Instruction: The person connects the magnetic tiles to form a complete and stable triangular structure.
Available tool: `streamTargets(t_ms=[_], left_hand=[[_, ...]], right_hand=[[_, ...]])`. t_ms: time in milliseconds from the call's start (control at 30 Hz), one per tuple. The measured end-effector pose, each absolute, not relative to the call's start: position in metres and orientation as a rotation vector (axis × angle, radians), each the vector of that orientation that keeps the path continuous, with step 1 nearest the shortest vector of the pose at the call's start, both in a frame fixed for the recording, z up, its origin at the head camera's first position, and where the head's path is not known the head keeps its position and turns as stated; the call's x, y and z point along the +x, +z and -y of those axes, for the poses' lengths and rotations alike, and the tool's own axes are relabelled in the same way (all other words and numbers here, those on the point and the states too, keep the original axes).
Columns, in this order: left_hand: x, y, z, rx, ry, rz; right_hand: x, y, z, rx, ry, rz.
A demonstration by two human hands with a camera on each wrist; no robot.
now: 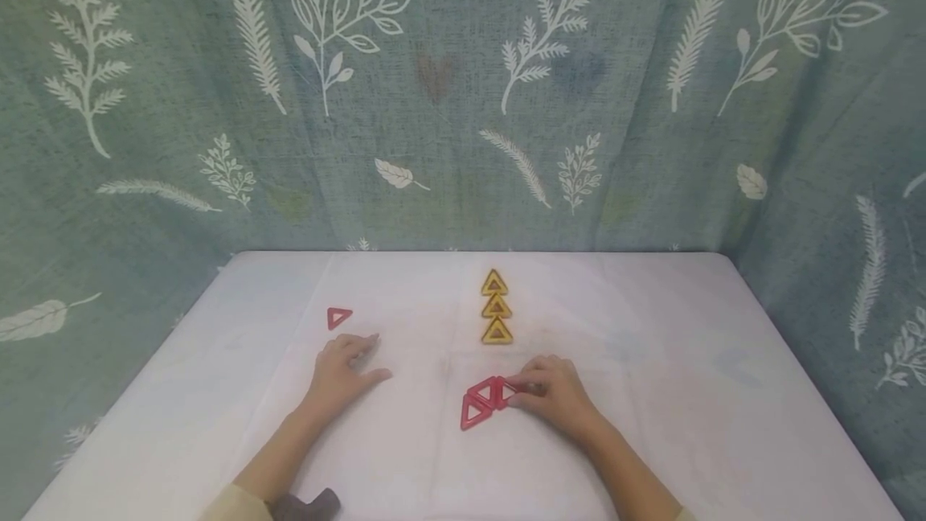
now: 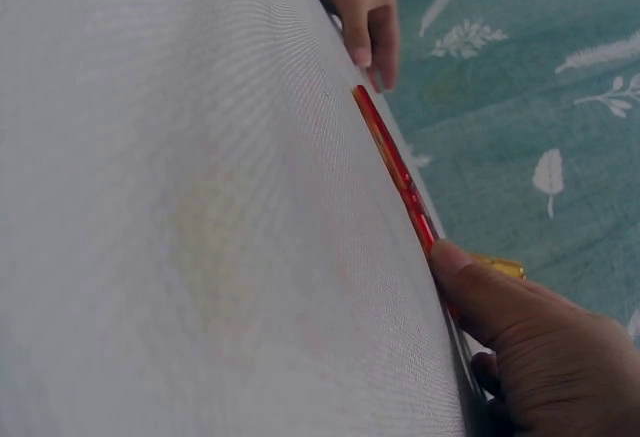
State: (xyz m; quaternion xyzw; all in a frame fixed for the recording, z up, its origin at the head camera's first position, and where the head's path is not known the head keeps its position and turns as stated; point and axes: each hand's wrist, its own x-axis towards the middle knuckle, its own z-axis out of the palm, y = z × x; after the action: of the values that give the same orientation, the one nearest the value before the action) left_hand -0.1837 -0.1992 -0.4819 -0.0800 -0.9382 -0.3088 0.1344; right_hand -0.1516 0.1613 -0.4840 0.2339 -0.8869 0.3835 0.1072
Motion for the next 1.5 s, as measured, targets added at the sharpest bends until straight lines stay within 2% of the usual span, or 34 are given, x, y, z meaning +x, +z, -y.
streamTargets(t_ms=[433, 800, 1133, 1500], left_hand=[[-0.198, -0.478, 0.240, 0.040, -0.905, 2.747], [-0.221, -0.478, 0.256, 0.271, -0.894, 2.710], [-0.232, -0.474, 0.257, 0.361, -0.789, 2.785], [-0.228, -0.474, 0.252, 0.272, -0.834, 2.755]], right_hand=[[-0.152, -0.483, -0.161, 0.700, 1.124, 2.592], [-0.151, -0.482, -0.160, 0.722, 1.117, 2.589], [-0.151, -0.488, -0.162, 0.752, 1.122, 2.542], [-0.152, -0.487, -0.163, 0.733, 1.119, 2.561]])
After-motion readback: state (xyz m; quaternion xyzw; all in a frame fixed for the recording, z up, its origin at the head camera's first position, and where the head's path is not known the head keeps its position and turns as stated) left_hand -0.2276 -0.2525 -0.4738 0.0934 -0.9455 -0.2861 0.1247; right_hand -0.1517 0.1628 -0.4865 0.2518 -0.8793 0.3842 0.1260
